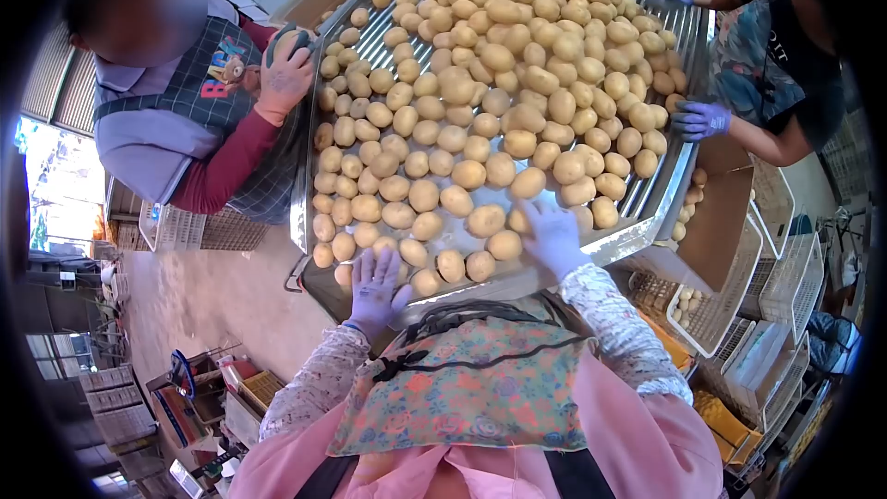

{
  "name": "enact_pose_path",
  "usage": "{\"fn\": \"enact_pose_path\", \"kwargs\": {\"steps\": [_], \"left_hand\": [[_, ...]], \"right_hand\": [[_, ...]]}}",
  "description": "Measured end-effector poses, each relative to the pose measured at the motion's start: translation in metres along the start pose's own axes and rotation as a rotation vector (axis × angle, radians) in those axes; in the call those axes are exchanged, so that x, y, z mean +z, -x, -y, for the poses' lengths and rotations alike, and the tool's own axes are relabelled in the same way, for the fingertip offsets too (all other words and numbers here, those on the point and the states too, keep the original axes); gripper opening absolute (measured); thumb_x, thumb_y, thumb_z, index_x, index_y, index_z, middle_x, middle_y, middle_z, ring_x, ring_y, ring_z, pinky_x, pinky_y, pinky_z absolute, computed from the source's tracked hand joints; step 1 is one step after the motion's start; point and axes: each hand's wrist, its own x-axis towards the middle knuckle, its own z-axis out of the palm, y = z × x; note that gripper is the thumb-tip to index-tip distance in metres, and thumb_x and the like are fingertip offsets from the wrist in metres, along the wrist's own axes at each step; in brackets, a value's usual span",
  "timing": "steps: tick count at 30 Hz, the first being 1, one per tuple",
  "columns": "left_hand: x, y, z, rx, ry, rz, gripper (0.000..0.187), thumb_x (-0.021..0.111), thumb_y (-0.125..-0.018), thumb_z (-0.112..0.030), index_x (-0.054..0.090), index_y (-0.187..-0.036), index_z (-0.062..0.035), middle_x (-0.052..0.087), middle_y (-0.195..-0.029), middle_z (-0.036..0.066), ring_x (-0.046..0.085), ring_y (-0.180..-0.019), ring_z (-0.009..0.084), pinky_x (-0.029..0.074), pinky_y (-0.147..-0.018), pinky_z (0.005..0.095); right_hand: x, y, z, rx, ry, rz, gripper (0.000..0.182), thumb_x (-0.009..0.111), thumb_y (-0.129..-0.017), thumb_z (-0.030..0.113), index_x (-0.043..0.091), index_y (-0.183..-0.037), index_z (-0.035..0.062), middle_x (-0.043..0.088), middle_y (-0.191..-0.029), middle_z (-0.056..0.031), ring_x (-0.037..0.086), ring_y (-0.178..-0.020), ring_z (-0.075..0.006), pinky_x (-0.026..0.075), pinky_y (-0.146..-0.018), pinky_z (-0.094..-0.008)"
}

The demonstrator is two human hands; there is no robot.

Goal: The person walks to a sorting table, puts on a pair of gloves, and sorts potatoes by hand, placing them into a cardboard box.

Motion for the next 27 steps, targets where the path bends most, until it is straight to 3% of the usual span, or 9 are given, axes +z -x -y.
{"fn": "enact_pose_path", "kwargs": {"steps": [6, 10, 12, 16, 19, 21, 22, 24, 27], "left_hand": [[-0.001, -0.053, -0.063, -0.012, 0.234, -0.015, 0.069, 0.064, -0.090, -0.042, 0.044, -0.147, -0.0096, 0.038, -0.152, 0.022, 0.032, -0.142, 0.0420, 0.020, -0.116, 0.0585], [0.005, -0.049, -0.053, 0.145, 0.221, 0.078, 0.062, 0.066, -0.088, -0.034, 0.048, -0.143, -0.0105, 0.043, -0.147, 0.020, 0.037, -0.140, 0.0385, 0.023, -0.115, 0.0570], [-0.038, -0.053, -0.036, 0.242, 0.160, 0.085, 0.066, 0.065, -0.087, -0.029, 0.044, -0.144, -0.0010, 0.044, -0.146, 0.025, 0.039, -0.136, 0.0451, 0.026, -0.114, 0.0582], [-0.020, -0.036, 0.016, -0.013, -0.048, 0.081, 0.076, 0.059, -0.091, -0.041, 0.036, -0.149, 0.0021, 0.034, -0.152, 0.030, 0.027, -0.143, 0.0474, 0.015, -0.119, 0.0580], [0.034, -0.042, 0.038, -0.100, -0.099, -0.006, 0.079, 0.058, -0.090, -0.045, 0.035, -0.149, 0.0030, 0.034, -0.152, 0.030, 0.029, -0.142, 0.0464, 0.015, -0.118, 0.0609], [0.014, -0.080, -0.014, -0.336, -0.162, 0.166, 0.081, 0.059, -0.089, -0.048, 0.037, -0.148, 0.0039, 0.036, -0.150, 0.030, 0.031, -0.141, 0.0465, 0.017, -0.118, 0.0601], [0.001, -0.116, -0.032, -0.368, 0.136, 0.428, 0.083, 0.061, -0.087, -0.051, 0.039, -0.146, 0.0033, 0.042, -0.146, 0.029, 0.033, -0.139, 0.0485, 0.020, -0.117, 0.0586], [0.022, -0.100, -0.067, -0.231, -0.201, -0.092, 0.077, 0.060, -0.088, -0.048, 0.042, -0.145, 0.0014, 0.046, -0.144, 0.026, 0.036, -0.137, 0.0483, 0.023, -0.117, 0.0561], [0.028, -0.082, -0.057, 0.009, 0.051, -0.107, 0.071, 0.059, -0.090, -0.043, 0.043, -0.143, 0.0028, 0.046, -0.144, 0.023, 0.038, -0.136, 0.0474, 0.023, -0.116, 0.0581]], "right_hand": [[0.019, -0.009, -0.008, 0.125, -0.458, -0.178, 0.060, 0.077, -0.070, 0.023, 0.050, -0.122, 0.0098, 0.058, -0.115, -0.0195, 0.061, -0.105, -0.0381, 0.051, -0.087, -0.0445], [-0.003, 0.042, -0.019, 0.201, -1.173, -0.444, 0.058, 0.075, -0.082, 0.021, 0.049, -0.134, 0.0116, 0.059, -0.124, -0.0084, 0.062, -0.110, -0.0250, 0.052, -0.092, -0.0364], [-0.037, 0.085, -0.021, 0.443, -1.861, -0.208, 0.050, 0.072, -0.085, 0.014, 0.052, -0.131, 0.0125, 0.059, -0.120, -0.0057, 0.062, -0.103, -0.0191, 0.054, -0.087, -0.0335], [-0.031, 0.195, -0.052, 0.875, -1.648, -0.443, 0.043, 0.065, -0.093, 0.027, 0.052, -0.132, 0.0143, 0.063, -0.112, -0.0066, 0.064, -0.077, -0.0130, 0.052, -0.061, -0.0253], [0.008, 0.298, -0.087, 1.110, -1.376, -0.810, 0.041, 0.061, -0.098, 0.036, 0.054, -0.131, 0.0128, 0.062, -0.107, -0.0070, 0.063, -0.075, -0.0115, 0.053, -0.066, -0.0236], [0.096, 0.400, -0.167, 1.229, -0.442, -0.269, 0.050, 0.067, -0.091, 0.025, 0.053, -0.136, 0.0053, 0.061, -0.124, -0.0153, 0.065, -0.105, -0.0271, 0.055, -0.085, -0.0350], [0.076, 0.379, -0.148, 1.239, -0.215, -0.205, 0.051, 0.067, -0.090, 0.023, 0.054, -0.136, 0.0048, 0.057, -0.132, -0.0177, 0.060, -0.115, -0.0295, 0.053, -0.090, -0.0365], [0.034, 0.321, -0.118, 1.188, 0.009, -0.150, 0.052, 0.068, -0.089, 0.021, 0.054, -0.137, 0.0044, 0.052, -0.140, -0.0202, 0.055, -0.126, -0.0319, 0.051, -0.096, -0.0380], [-0.017, 0.214, -0.070, 0.658, -0.416, -0.460, 0.049, 0.067, -0.087, 0.016, 0.059, -0.134, 0.0093, 0.050, -0.142, -0.0197, 0.051, -0.129, -0.0354, 0.044, -0.105, -0.0417]]}}
